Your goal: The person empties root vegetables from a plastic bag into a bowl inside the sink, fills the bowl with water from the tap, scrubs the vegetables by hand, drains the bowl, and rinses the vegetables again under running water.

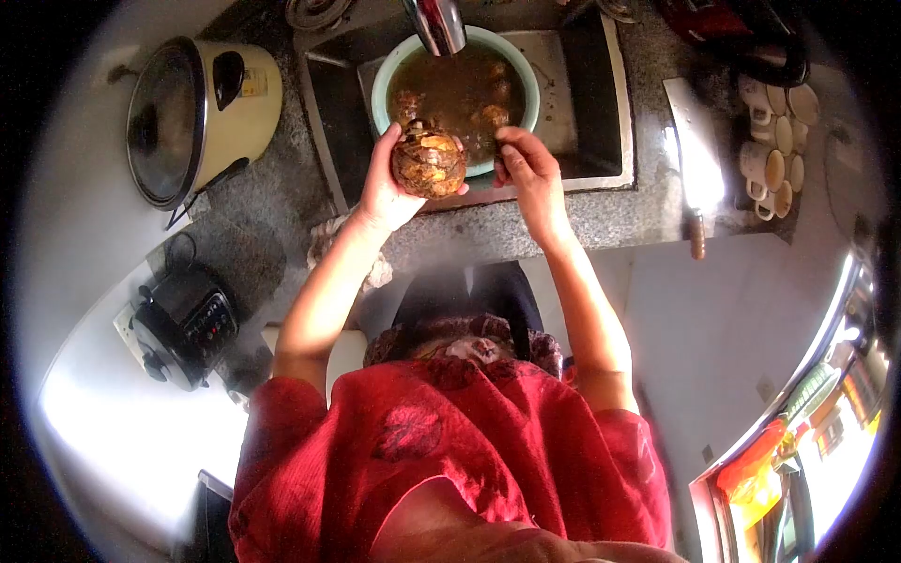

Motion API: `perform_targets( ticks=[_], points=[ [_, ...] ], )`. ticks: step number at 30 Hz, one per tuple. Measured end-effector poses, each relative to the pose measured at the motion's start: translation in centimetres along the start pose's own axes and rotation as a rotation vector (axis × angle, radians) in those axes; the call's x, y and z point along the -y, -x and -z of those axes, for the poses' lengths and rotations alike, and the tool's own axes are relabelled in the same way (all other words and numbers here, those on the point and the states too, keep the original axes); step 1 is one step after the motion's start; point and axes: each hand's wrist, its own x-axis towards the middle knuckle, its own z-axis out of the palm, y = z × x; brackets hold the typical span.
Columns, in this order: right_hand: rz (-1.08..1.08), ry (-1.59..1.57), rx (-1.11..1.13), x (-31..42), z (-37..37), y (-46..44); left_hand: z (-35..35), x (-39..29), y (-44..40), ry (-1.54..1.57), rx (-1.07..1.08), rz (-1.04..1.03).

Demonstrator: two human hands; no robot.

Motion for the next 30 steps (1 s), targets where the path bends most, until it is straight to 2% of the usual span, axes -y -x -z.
perform_targets(
  ticks=[2,4,5,6,7,9,12,14,15,16,18,19,20,21,24,26,28,30],
  points=[
    [0.013,0.057,0.091,0.8,-0.6,0.6,-0.1,0.1,-0.3,-0.211,-0.213,-0.095],
    [0.071,0.246,0.098,1.9,-1.6,0.6,0.5,0.0,-0.5,-0.277,-0.196,-0.097],
    [0.006,0.350,0.083,2.9,-2.2,0.7,0.8,-0.2,-0.8,-0.561,-0.113,-0.162],
    [0.044,0.470,0.065,3.2,-2.7,0.5,0.6,-0.3,-1.0,-0.844,-0.025,-0.225],
    [0.032,0.507,0.071,3.4,-2.8,0.4,-0.1,-0.4,-1.0,-0.916,0.002,-0.285],
    [0.020,0.544,0.077,3.1,-2.6,-0.2,-0.4,-0.4,-1.3,-0.820,-0.025,-0.270],
    [0.128,0.525,0.096,1.5,-2.0,-0.6,-0.1,0.2,-1.6,-0.660,-0.101,-0.275],
    [0.144,0.603,0.066,1.1,-1.9,-0.8,-0.7,0.1,-1.5,-0.502,-0.289,-0.211],
    [0.143,0.603,0.066,0.3,-1.6,-1.0,1.3,0.0,-1.8,-0.448,-0.199,-0.159],
    [0.130,0.662,0.054,-0.6,-1.1,-1.5,1.3,-0.1,-1.9,-0.447,-0.199,-0.158],
    [0.117,0.721,0.042,-1.3,-0.5,-1.7,1.1,-0.4,-2.1,-0.131,-0.029,0.069],
    [0.023,0.548,0.019,-1.2,-0.4,-1.7,1.5,-1.0,-2.3,-0.089,0.185,0.133],
    [-0.072,0.374,-0.003,-1.2,-0.4,-1.7,1.4,-0.9,-2.1,-0.089,0.181,0.131],
    [-0.075,0.372,-0.001,-1.3,-0.5,-1.7,-0.2,-1.0,-1.6,-0.051,0.101,0.085],
    [0.044,0.121,-0.071,-1.7,-0.7,-1.6,-0.8,-0.7,-1.6,-0.057,-0.010,0.067],
    [0.065,0.087,-0.061,-2.0,-1.0,-1.6,-0.7,-0.1,-1.9,-0.176,-0.080,0.026],
    [0.105,0.067,-0.075,-1.8,-1.8,-1.3,-0.5,0.3,-2.2,-0.119,-0.052,0.028],
    [0.109,0.135,-0.056,-1.7,-1.9,-1.3,-0.2,0.5,-2.7,-0.088,-0.179,-0.053]
  ],
)
